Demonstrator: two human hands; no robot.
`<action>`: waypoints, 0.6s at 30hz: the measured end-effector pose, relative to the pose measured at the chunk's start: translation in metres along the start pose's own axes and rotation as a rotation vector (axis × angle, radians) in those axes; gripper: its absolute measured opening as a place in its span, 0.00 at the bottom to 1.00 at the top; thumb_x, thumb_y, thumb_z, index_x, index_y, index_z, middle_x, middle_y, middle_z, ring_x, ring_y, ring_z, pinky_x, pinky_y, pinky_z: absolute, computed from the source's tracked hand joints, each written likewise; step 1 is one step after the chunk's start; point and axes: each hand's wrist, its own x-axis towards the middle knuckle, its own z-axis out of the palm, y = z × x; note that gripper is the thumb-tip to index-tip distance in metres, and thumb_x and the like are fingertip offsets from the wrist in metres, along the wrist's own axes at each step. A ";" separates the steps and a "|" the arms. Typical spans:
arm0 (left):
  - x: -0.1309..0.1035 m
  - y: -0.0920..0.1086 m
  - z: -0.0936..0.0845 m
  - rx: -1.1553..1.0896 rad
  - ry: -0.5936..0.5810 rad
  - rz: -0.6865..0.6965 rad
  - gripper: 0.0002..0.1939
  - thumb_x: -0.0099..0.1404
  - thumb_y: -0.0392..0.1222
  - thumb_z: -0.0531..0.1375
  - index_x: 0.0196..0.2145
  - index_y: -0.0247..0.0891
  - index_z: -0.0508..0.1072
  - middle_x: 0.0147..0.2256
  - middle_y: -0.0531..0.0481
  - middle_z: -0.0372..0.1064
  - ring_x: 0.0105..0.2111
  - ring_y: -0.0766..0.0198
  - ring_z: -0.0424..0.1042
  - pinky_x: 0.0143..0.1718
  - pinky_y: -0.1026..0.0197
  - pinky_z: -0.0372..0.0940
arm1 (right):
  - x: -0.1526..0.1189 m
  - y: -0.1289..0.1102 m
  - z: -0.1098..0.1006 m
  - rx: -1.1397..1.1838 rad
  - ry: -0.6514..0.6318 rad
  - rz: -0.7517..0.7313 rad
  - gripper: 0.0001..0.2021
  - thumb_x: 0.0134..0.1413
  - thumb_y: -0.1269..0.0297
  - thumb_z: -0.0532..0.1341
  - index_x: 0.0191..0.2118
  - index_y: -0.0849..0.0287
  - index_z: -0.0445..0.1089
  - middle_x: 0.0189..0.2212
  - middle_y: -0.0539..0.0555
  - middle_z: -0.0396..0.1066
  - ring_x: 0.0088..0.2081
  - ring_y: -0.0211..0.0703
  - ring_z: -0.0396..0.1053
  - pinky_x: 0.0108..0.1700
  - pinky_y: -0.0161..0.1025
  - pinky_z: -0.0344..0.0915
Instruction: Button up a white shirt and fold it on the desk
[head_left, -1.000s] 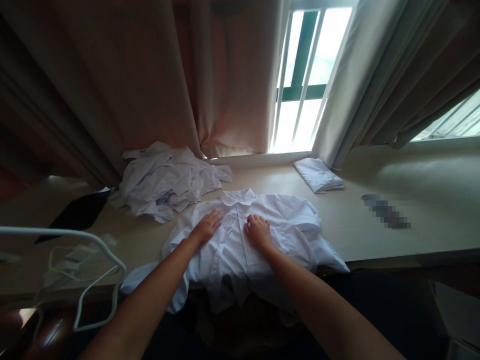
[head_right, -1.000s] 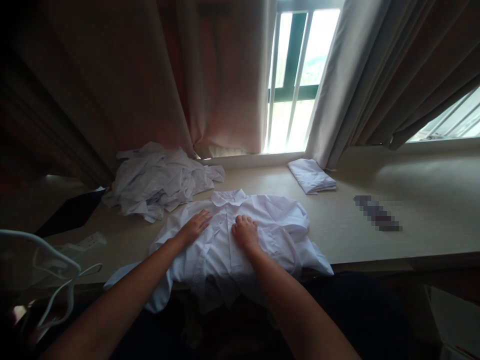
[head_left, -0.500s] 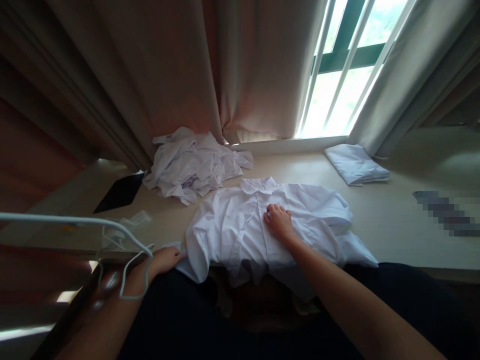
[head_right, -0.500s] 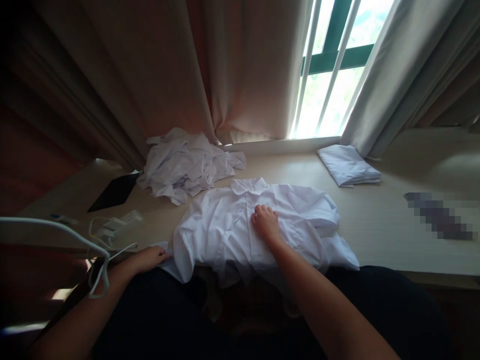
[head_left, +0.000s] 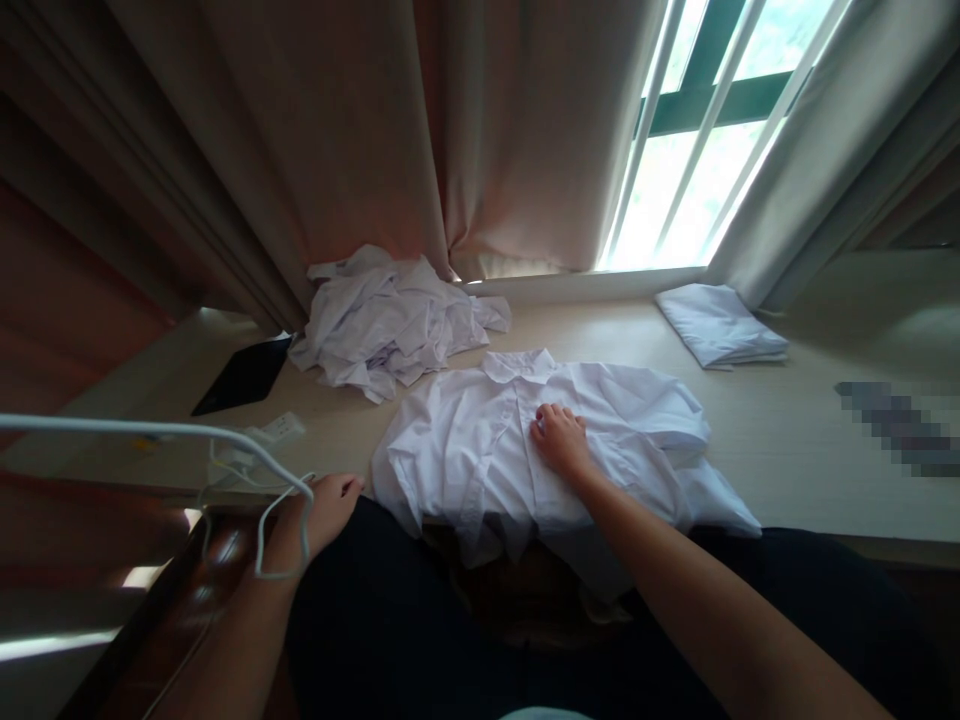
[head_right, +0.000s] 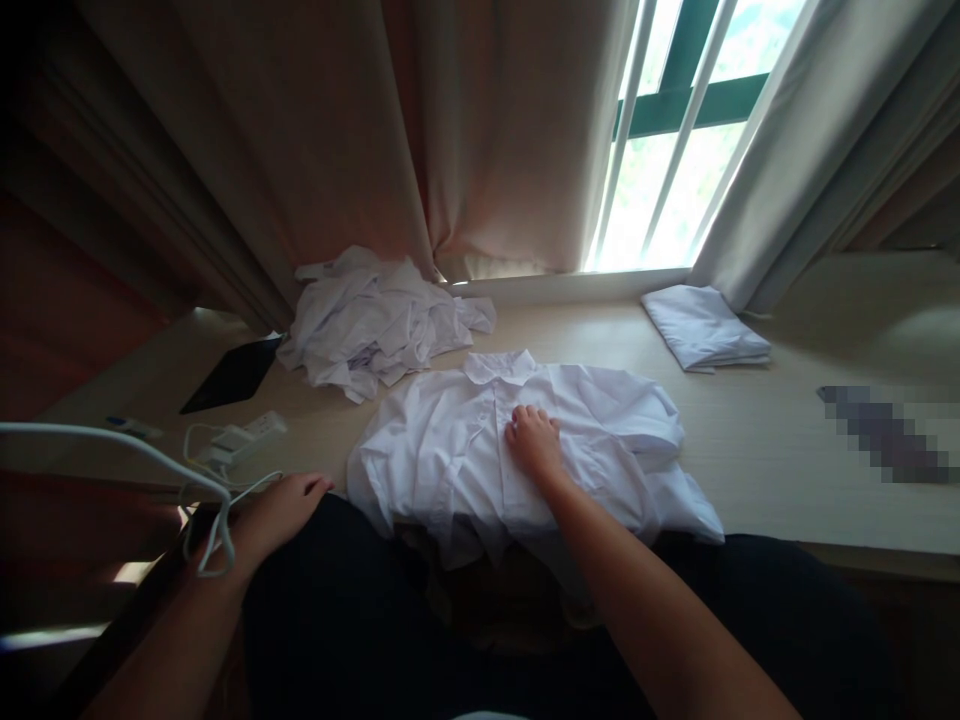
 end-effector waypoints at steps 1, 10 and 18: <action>-0.004 0.011 0.005 -0.039 0.007 0.015 0.17 0.67 0.50 0.52 0.30 0.44 0.78 0.33 0.49 0.77 0.37 0.54 0.74 0.39 0.59 0.62 | 0.000 0.000 0.000 0.001 -0.004 0.003 0.09 0.66 0.60 0.53 0.45 0.55 0.67 0.45 0.59 0.70 0.49 0.53 0.62 0.51 0.47 0.50; 0.012 0.150 0.069 -0.516 0.098 0.420 0.16 0.70 0.48 0.51 0.35 0.42 0.77 0.36 0.50 0.77 0.37 0.61 0.74 0.40 0.62 0.65 | -0.002 -0.003 -0.005 -0.017 -0.028 0.001 0.10 0.65 0.60 0.53 0.46 0.56 0.68 0.46 0.59 0.70 0.49 0.52 0.62 0.52 0.47 0.51; 0.069 0.215 0.105 -0.408 0.296 0.411 0.11 0.69 0.43 0.54 0.41 0.39 0.74 0.43 0.40 0.73 0.46 0.54 0.70 0.52 0.54 0.61 | -0.004 -0.004 -0.009 -0.021 -0.025 -0.050 0.11 0.67 0.57 0.53 0.47 0.54 0.68 0.46 0.57 0.71 0.50 0.51 0.63 0.52 0.45 0.51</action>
